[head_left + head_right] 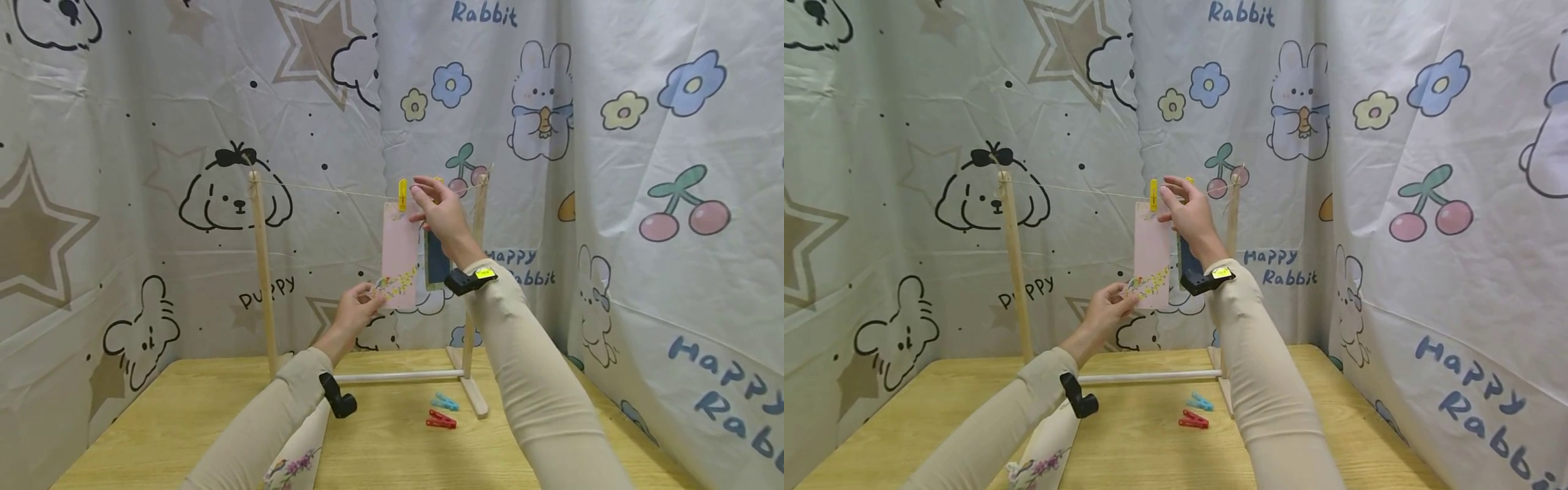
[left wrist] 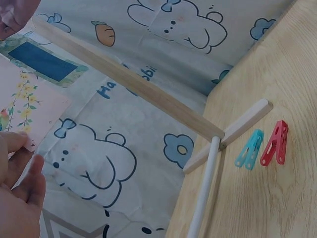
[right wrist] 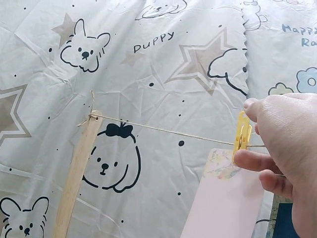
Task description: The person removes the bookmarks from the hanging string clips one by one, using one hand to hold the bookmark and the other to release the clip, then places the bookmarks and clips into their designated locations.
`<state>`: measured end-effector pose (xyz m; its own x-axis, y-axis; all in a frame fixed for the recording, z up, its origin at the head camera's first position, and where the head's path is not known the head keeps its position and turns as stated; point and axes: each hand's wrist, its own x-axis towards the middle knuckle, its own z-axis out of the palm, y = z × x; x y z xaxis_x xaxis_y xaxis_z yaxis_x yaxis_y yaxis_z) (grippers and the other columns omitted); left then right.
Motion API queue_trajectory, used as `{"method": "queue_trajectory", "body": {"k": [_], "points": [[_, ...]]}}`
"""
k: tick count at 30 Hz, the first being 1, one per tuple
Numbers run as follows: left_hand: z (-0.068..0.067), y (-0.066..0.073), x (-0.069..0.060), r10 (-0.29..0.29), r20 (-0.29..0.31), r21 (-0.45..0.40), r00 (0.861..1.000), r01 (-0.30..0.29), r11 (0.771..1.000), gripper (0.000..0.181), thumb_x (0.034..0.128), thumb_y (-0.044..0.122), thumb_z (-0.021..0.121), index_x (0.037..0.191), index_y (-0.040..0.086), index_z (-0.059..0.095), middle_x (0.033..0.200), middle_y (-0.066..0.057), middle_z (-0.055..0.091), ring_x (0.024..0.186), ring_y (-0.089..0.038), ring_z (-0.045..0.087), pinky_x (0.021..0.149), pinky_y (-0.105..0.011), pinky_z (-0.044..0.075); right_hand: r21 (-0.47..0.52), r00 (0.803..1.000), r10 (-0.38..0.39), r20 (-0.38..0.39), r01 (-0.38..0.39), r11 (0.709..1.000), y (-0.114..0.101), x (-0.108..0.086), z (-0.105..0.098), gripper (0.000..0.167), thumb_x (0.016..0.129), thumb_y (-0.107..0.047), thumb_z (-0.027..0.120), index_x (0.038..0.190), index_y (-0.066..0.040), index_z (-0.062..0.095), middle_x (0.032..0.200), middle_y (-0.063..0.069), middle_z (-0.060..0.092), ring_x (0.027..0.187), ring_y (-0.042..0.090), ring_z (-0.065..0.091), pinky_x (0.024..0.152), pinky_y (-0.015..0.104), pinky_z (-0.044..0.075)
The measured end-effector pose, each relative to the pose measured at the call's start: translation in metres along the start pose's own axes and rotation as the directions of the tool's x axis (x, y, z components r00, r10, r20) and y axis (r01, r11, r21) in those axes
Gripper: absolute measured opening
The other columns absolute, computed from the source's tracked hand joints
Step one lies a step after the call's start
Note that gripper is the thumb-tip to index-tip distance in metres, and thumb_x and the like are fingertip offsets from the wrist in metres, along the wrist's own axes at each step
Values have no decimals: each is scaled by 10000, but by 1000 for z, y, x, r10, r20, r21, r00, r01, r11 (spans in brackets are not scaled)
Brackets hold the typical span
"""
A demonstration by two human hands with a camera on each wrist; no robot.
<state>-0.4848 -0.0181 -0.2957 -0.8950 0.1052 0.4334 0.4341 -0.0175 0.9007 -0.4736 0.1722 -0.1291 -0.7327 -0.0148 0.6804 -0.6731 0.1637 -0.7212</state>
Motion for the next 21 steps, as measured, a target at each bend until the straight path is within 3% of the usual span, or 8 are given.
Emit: {"method": "queue_trajectory", "body": {"k": [11, 21], "points": [[-1, -1, -2, 24, 16, 43, 1000, -25, 999, 180, 992, 71, 710, 1133, -36, 676, 821, -86, 656, 726, -131, 604, 708, -276, 499, -48, 994, 87, 69, -84, 995, -3, 10, 8, 533, 1086, -360, 555, 1566, -158, 447, 1507, 105, 530, 816, 169, 724, 655, 258, 533], [-2, -2, -1, 26, 13, 36, 1000, -26, 999, 132, 990, 66, 711, 1097, -11, 701, 831, -73, 657, 787, -160, 608, 756, -306, 498, -39, 995, 63, 80, -60, 997, -8, 17, 8, 497, 1081, -307, 580, 1522, -90, 504, 1301, 168, 635, 592, 112, 603, 587, 217, 476]]}}
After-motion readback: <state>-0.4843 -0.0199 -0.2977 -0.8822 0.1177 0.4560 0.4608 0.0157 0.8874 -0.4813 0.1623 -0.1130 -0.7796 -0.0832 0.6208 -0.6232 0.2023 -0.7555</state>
